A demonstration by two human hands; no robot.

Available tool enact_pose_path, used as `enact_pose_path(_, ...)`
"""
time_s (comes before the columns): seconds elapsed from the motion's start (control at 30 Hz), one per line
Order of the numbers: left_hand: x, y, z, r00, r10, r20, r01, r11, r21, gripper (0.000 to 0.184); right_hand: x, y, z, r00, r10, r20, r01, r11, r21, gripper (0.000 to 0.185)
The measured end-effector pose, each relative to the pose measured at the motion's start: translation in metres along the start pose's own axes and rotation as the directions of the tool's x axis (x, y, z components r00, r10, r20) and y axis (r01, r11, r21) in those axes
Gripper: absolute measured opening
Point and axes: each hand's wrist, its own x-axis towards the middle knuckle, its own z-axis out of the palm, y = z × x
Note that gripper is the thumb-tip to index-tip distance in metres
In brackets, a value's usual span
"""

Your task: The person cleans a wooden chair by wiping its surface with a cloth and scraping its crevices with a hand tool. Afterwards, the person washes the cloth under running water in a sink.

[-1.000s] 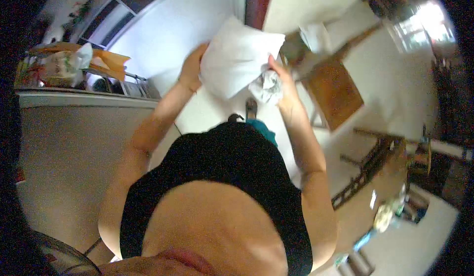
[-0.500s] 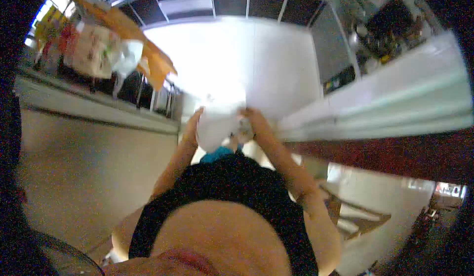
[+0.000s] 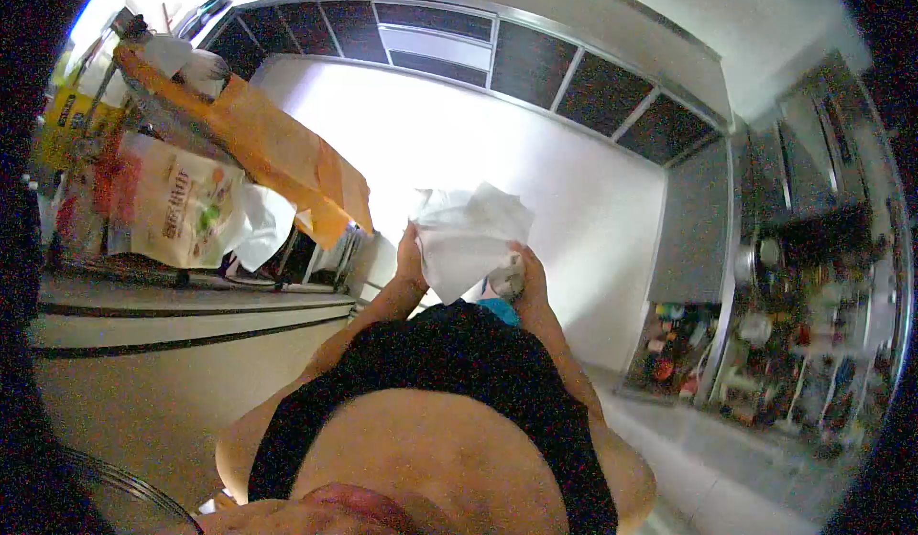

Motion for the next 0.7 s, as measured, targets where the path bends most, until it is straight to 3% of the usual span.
enact_pose_path(0.03,0.018,0.006,0.006,0.998,0.011,-0.057,-0.011,1.000,0.016,0.059,0.042,-0.018,-0.010,0.992,0.093,0.089,-0.088,0.994,-0.059,0.022)
enact_pose_path(0.07,0.031,0.012,0.010,0.993,0.019,-0.119,-0.017,1.000,0.024,0.060,0.066,-0.031,0.002,0.997,0.009,0.081,0.007,0.980,-0.200,0.022)
enact_pose_path(0.1,0.048,0.024,0.013,0.994,-0.078,-0.072,0.071,0.994,-0.087,0.059,0.090,-0.044,0.013,0.995,-0.074,0.073,0.095,0.936,-0.339,0.021)
enact_pose_path(0.13,0.067,0.035,0.015,0.993,-0.103,-0.062,0.084,0.963,-0.257,0.059,0.119,-0.061,0.024,0.980,-0.014,0.199,0.104,0.886,-0.453,0.023)
enact_pose_path(0.2,0.103,0.049,0.011,0.976,0.190,-0.103,-0.202,0.972,-0.124,0.056,0.190,-0.076,0.051,0.986,0.098,0.133,-0.017,0.860,-0.510,0.024)
enact_pose_path(0.23,0.121,0.068,0.013,0.943,0.255,-0.212,-0.277,0.958,-0.078,0.055,0.231,-0.078,0.062,0.970,0.148,0.195,-0.007,0.814,-0.581,0.029)
enact_pose_path(0.27,0.131,0.076,0.011,0.897,0.294,-0.329,-0.325,0.945,-0.042,0.054,0.240,-0.094,0.095,0.927,0.356,0.116,-0.182,0.698,-0.693,0.028)
enact_pose_path(0.33,0.139,0.113,0.033,0.756,0.321,-0.570,-0.318,0.942,0.109,0.056,0.301,-0.094,0.124,0.877,0.415,0.244,0.015,0.483,-0.875,0.029)
enact_pose_path(0.4,0.157,0.146,0.027,0.785,0.322,-0.529,-0.382,0.924,-0.004,0.055,0.338,-0.092,0.159,0.807,0.438,0.397,0.292,0.289,-0.912,0.026)
enact_pose_path(0.43,0.178,0.157,0.000,0.798,0.395,-0.455,-0.462,0.886,-0.040,0.055,0.357,-0.090,0.177,0.771,0.484,0.414,0.308,0.286,-0.907,0.025)
enact_pose_path(0.47,0.207,0.169,-0.024,0.799,0.467,-0.380,-0.531,0.843,-0.082,0.055,0.377,-0.087,0.199,0.735,0.527,0.426,0.321,0.283,-0.904,0.023)
enact_pose_path(0.5,0.228,0.188,-0.030,0.790,0.433,-0.435,-0.537,0.831,-0.148,0.054,0.403,-0.079,0.213,0.716,0.542,0.440,0.323,0.302,-0.897,0.025)
enact_pose_path(0.6,0.295,0.267,-0.013,0.795,0.416,-0.442,-0.528,0.833,-0.167,0.051,0.473,-0.079,0.266,0.738,0.589,0.329,0.295,0.156,-0.943,0.026)
enact_pose_path(0.63,0.316,0.299,0.011,0.734,0.454,-0.506,-0.555,0.829,-0.061,0.047,0.490,-0.084,0.281,0.764,0.567,0.308,0.275,0.145,-0.950,0.026)
enact_pose_path(0.67,0.350,0.325,0.007,0.687,0.601,-0.409,-0.657,0.754,0.006,0.042,0.526,-0.085,0.282,0.732,0.549,0.403,0.299,0.272,-0.915,0.026)
enact_pose_path(0.7,0.366,0.350,0.019,0.767,0.548,-0.335,-0.591,0.806,-0.035,0.041,0.525,-0.098,0.302,0.781,0.543,0.309,0.177,0.282,-0.943,0.027)
